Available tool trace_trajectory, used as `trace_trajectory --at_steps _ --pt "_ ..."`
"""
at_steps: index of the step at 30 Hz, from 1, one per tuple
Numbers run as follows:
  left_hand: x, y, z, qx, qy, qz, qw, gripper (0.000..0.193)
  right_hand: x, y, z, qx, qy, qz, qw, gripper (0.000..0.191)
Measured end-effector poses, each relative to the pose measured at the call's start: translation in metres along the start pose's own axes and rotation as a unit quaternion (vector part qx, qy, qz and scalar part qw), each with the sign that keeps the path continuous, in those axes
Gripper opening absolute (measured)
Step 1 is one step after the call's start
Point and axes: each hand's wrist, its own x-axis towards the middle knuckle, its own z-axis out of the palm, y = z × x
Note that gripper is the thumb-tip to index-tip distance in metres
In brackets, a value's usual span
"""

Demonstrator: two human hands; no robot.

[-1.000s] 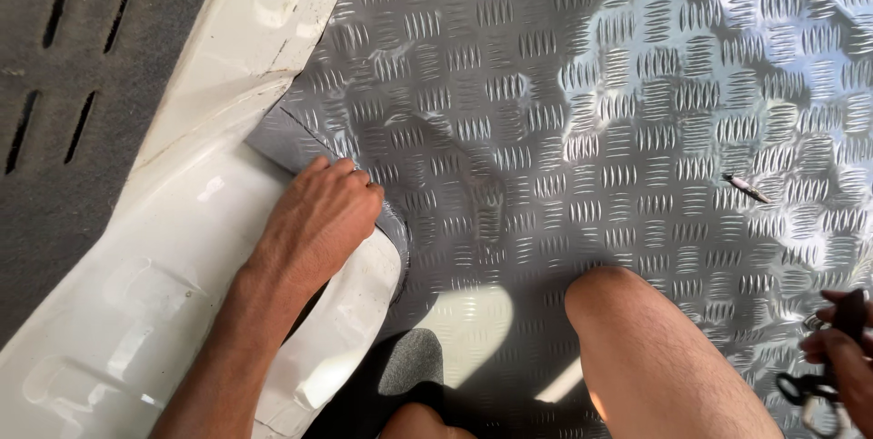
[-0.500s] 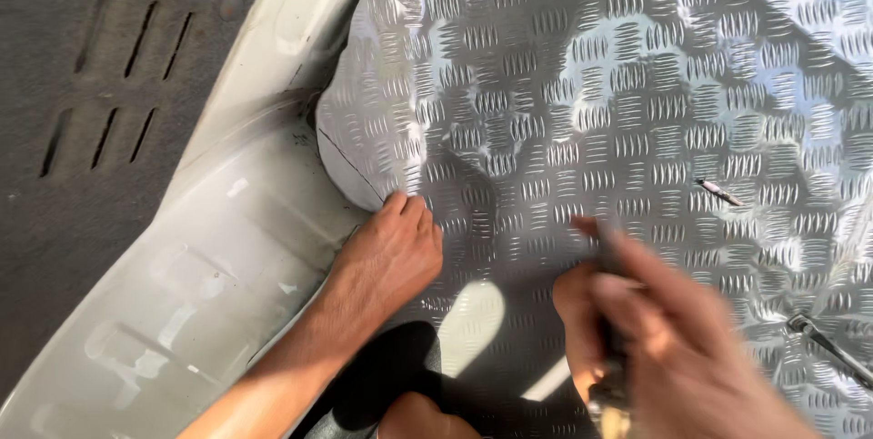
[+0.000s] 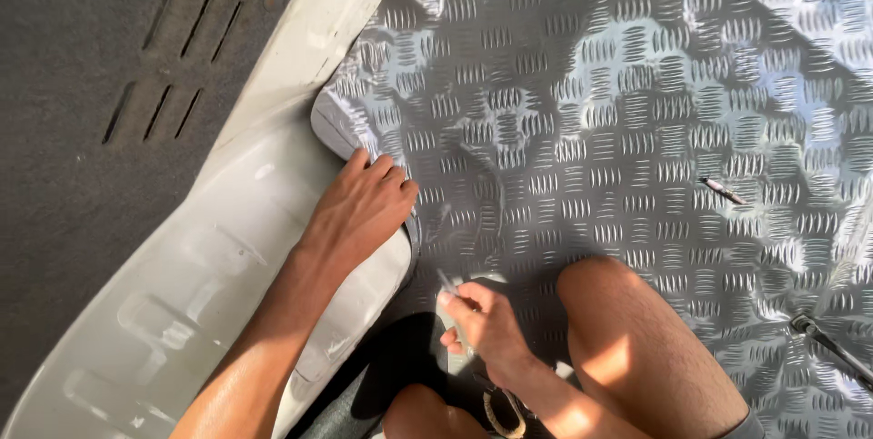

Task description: The person installs a diamond-plate floor mat in the bed of a pickup truck. They use a marker to trace the contours of the wheel well and then use scissors to cut the mat to fit the space precisely.

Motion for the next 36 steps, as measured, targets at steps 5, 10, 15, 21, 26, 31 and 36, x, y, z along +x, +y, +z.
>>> trace_trajectory --at_steps 5,10,15,21,26,31,36 --pt "-0.014 -0.01 -0.009 -0.041 0.042 -0.028 0.998 0.011 0.01 0.015 0.016 -0.021 -0.001 -0.005 1.0 0.031" --pt "-0.052 0.043 -0.09 -0.221 0.185 -0.196 0.937 0.023 0.015 0.031 0.007 -0.077 -0.016 -0.105 0.991 0.024" --pt "-0.127 0.165 -0.046 -0.381 -0.009 -0.465 0.799 0.015 0.018 0.032 -0.009 -0.221 0.037 -0.247 0.943 0.024" --pt "-0.204 0.237 0.041 -0.186 0.015 -0.51 0.84 0.054 0.029 0.035 -0.012 -0.202 -0.003 -0.238 0.95 0.019" --pt "-0.215 0.246 0.032 -0.227 -0.077 -0.523 0.818 0.038 0.043 0.036 -0.022 -0.167 -0.072 -0.18 0.967 0.022" --pt "-0.253 0.269 0.05 -0.24 -0.181 -0.489 0.819 0.029 0.056 0.038 -0.027 -0.149 -0.117 -0.167 0.968 0.025" --pt "-0.317 0.324 0.063 -0.224 -0.367 -0.456 0.779 0.011 0.053 0.042 -0.026 -0.165 -0.118 -0.175 0.963 0.027"
